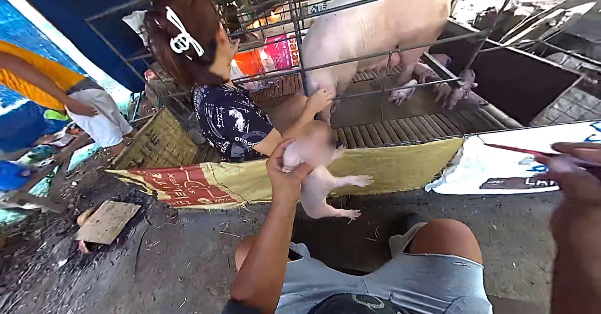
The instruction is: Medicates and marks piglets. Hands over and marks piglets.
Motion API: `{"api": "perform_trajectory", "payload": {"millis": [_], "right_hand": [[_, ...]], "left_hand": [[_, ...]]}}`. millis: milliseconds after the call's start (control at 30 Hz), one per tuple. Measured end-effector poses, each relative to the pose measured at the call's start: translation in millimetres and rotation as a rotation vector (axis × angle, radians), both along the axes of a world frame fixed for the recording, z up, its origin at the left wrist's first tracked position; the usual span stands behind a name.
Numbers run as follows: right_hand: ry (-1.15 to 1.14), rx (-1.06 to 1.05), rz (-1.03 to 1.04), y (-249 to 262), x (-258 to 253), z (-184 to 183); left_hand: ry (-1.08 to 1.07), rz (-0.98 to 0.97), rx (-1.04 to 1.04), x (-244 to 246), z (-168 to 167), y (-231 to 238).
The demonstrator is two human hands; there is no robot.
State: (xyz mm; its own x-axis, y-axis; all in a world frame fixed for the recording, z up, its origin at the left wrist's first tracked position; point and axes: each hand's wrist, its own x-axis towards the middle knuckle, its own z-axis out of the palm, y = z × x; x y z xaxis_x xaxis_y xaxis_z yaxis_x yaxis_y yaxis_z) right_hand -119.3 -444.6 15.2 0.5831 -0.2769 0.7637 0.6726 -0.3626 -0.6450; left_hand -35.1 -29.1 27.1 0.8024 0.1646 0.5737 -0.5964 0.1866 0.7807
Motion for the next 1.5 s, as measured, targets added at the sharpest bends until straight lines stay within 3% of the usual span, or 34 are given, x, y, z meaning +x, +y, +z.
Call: {"api": "perform_trajectory", "payload": {"millis": [267, 533, 933, 1500], "right_hand": [[-0.149, 0.23, 0.228, 119, 40, 59], [-0.143, 0.451, 0.464, 183, 60, 66], [-0.068, 0.357, 0.532, 216, 69, 75], [-0.131, 0.232, 0.485, 226, 73, 79]], "left_hand": [[-0.015, -0.063, -0.044, -5, 6, 2], [-0.035, -0.153, -0.069, -4, 8, -2], [-0.048, -0.233, -0.109, -5, 6, -5], [-0.04, -0.271, -0.162, -9, 11, -6]]}}
